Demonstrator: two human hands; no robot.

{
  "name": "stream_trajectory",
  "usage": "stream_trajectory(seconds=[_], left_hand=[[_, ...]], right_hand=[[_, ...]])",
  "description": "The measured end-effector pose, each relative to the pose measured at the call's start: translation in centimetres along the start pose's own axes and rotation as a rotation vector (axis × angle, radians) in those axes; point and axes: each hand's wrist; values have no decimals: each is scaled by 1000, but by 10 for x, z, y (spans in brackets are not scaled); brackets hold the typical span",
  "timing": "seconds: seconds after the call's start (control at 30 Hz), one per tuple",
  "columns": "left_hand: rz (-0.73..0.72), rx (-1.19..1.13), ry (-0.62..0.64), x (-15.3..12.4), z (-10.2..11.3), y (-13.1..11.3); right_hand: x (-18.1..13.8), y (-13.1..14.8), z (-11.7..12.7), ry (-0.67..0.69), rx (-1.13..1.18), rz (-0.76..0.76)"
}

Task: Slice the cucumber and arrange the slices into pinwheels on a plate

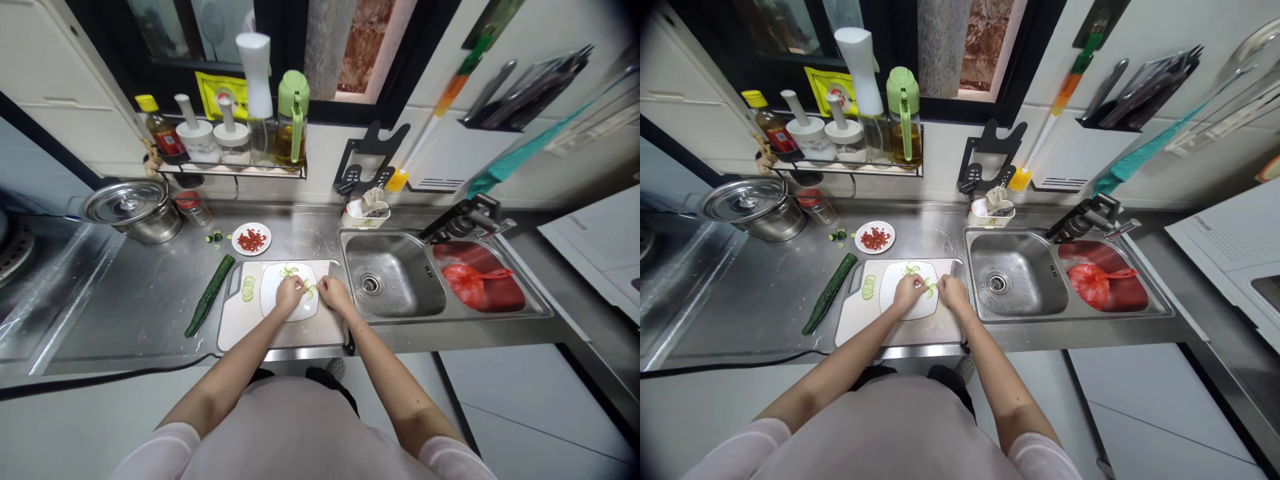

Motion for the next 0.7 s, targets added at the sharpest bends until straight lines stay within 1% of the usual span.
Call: stream_trajectory(seconds=[0.23, 0.4, 0.57, 0.7], left_hand=[[25, -109, -71, -1, 2, 0], [32, -297, -192, -7, 13, -1], [39, -465, -284, -25, 30, 5], [46, -541, -336, -46, 43, 21]], right_hand=[[-2, -6, 0, -43, 112, -19], [-5, -6, -3, -45, 147, -25], [-4, -4, -6, -38, 166, -35], [-4, -5, -5, -73, 193, -40]])
Point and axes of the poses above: each hand's wrist, its own x-axis towards the middle knuckle, its own z-axis out of the back of the hand, y = z × x, and after that the axes turned 2 degrees about -x, right-handed
